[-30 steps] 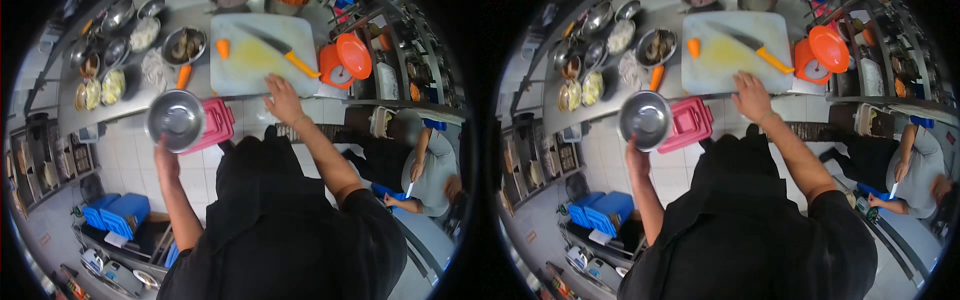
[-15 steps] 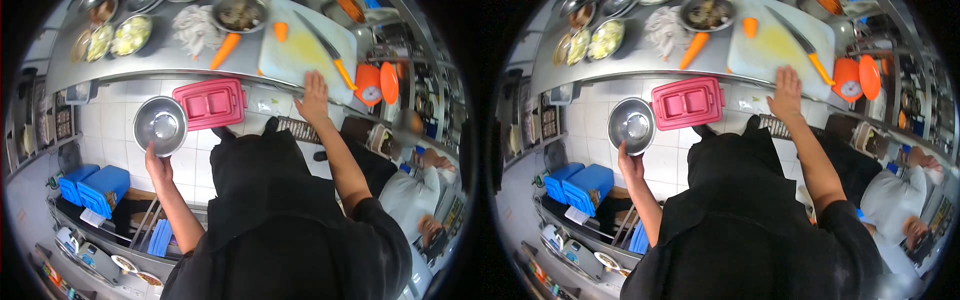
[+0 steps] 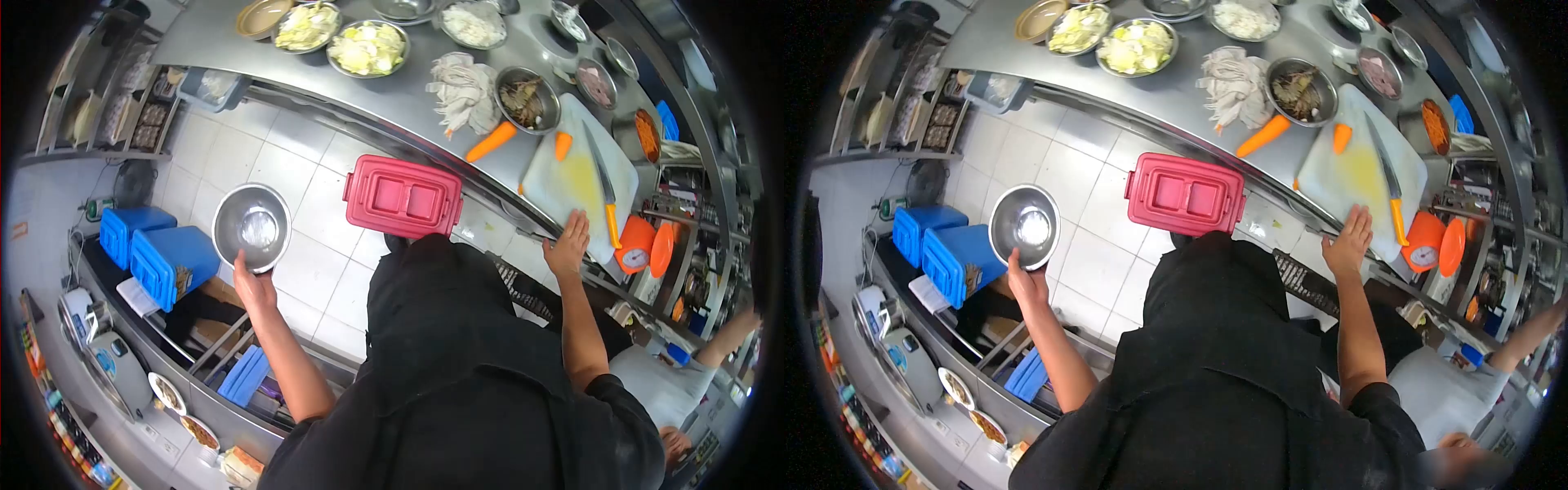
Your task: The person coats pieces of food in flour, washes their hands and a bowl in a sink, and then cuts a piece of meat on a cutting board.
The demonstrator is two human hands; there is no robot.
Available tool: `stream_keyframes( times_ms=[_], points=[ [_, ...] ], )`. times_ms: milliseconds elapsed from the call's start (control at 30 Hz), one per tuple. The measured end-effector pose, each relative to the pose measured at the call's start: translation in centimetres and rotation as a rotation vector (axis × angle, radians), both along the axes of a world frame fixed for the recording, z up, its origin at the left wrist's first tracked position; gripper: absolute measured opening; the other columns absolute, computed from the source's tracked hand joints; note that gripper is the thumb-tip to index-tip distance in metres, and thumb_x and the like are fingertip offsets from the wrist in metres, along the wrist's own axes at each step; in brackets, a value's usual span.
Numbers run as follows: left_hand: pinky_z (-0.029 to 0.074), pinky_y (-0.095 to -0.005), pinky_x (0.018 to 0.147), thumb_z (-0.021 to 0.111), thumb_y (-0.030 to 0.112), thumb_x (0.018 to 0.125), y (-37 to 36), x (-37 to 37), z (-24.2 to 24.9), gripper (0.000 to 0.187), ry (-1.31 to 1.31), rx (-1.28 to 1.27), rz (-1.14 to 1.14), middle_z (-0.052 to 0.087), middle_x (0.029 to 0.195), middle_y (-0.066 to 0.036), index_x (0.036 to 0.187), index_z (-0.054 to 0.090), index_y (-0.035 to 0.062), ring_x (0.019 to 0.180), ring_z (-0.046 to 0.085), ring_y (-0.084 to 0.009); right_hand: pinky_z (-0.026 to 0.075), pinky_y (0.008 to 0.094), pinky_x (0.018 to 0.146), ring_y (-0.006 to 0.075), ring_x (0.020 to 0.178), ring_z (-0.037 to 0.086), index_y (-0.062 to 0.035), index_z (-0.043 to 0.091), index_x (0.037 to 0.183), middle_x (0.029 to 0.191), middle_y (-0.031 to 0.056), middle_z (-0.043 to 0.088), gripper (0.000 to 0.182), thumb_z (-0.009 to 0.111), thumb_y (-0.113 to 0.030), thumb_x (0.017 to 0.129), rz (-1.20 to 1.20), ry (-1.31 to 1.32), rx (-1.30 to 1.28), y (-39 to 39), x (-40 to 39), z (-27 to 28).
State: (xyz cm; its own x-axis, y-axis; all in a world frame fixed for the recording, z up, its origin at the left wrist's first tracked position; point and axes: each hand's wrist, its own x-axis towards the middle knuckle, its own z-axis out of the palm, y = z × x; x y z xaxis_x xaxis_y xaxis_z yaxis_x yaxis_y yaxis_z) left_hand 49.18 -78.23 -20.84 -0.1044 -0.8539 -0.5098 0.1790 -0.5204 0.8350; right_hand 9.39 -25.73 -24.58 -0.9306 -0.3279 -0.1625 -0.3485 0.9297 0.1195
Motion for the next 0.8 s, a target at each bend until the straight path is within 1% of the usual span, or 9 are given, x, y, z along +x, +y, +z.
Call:
stream_keyframes(
  times_ms=[167,233,367,467,500,533,567,633,800],
  points=[
    [0.051,-0.0529,0.099,0.058,0.026,0.099,2.3,5.5,1.2,0.056,-0.053,-0.006,0.155,0.051,0.141,-0.018,0.145,0.041,-0.0008,0.123,0.059,-0.0321,0.017,0.0571,0.121,0.0413,0.154,0.010,-0.0011,0.006,0.160,0.166,0.0237,0.007,0.114,0.078,-0.033,0.078,-0.017,0.024,-0.011,-0.6,-0.2,-0.4],
    [0.051,-0.0542,0.099,0.058,0.026,0.099,2.2,7.5,0.3,0.055,-0.017,0.003,0.151,0.052,0.141,-0.018,0.145,0.042,-0.0005,0.123,0.059,-0.0326,0.017,0.0574,0.121,0.0418,0.153,0.011,-0.0003,0.006,0.160,0.166,0.0241,0.008,0.114,0.078,-0.033,0.078,-0.018,0.026,-0.003,-0.5,-0.1,-0.3],
    [0.049,-0.0536,0.103,0.057,0.029,0.100,2.3,7.2,1.2,0.056,-0.036,-0.024,0.166,0.055,0.139,-0.019,0.144,0.042,-0.0026,0.124,0.058,-0.0335,0.017,0.0589,0.120,0.0434,0.153,0.012,0.0004,0.008,0.160,0.165,0.0263,0.011,0.114,0.079,-0.032,0.077,0.002,0.074,-0.038,-0.4,0.1,-0.6],
    [0.046,-0.0503,0.107,0.057,0.031,0.101,2.2,4.6,0.0,0.056,0.038,0.066,0.054,0.053,0.141,-0.020,0.143,0.043,-0.0043,0.126,0.055,-0.0327,0.014,0.0576,0.122,0.0428,0.153,0.015,0.0011,0.014,0.159,0.164,0.0264,0.017,0.111,0.079,-0.034,0.076,-0.010,0.085,-0.082,1.4,-0.2,-3.0],
    [0.046,-0.0489,0.107,0.057,0.032,0.101,2.0,3.8,-0.7,0.058,0.045,0.081,-0.012,0.051,0.143,-0.021,0.144,0.043,-0.0043,0.128,0.054,-0.0323,0.012,0.0580,0.122,0.0415,0.155,0.008,0.0026,0.010,0.160,0.166,0.0261,0.013,0.117,0.080,-0.039,0.076,-0.012,0.089,-0.079,1.8,-0.2,-3.8],
    [0.047,-0.0494,0.105,0.058,0.033,0.099,1.8,3.0,-1.8,0.061,0.062,0.076,-0.064,0.050,0.144,-0.021,0.144,0.043,-0.0047,0.127,0.054,-0.0333,0.013,0.0593,0.122,0.0429,0.155,0.008,0.0019,0.010,0.160,0.165,0.0270,0.012,0.117,0.080,-0.039,0.075,-0.063,0.049,-0.121,1.0,0.2,-2.6],
    [0.048,-0.0497,0.104,0.059,0.033,0.098,2.5,0.5,-0.7,0.062,0.042,0.053,-0.138,0.050,0.143,-0.021,0.145,0.042,-0.0040,0.126,0.055,-0.0342,0.011,0.0597,0.122,0.0431,0.154,0.009,0.0003,0.010,0.160,0.166,0.0258,0.012,0.117,0.079,-0.041,0.075,-0.076,0.037,-0.089,0.8,0.4,-1.6],
    [0.050,-0.0504,0.103,0.058,0.030,0.098,2.4,-2.6,-1.7,0.060,0.064,0.049,-0.237,0.052,0.141,-0.021,0.145,0.042,-0.0034,0.124,0.057,-0.0344,0.010,0.0610,0.122,0.0436,0.154,0.010,-0.0019,0.009,0.161,0.166,0.0246,0.010,0.116,0.078,-0.043,0.077,-0.112,0.010,-0.038,0.6,0.7,-0.2],
    [0.053,-0.0515,0.098,0.057,0.024,0.095,3.8,-10.1,-2.1,0.056,0.041,-0.023,-0.466,0.055,0.136,-0.023,0.141,0.044,-0.0050,0.118,0.060,-0.0361,0.012,0.0620,0.121,0.0426,0.154,0.009,-0.0022,0.009,0.161,0.167,0.0245,0.008,0.110,0.074,-0.044,0.082,-0.134,-0.014,-0.011,0.2,1.2,1.0]
  ],
)
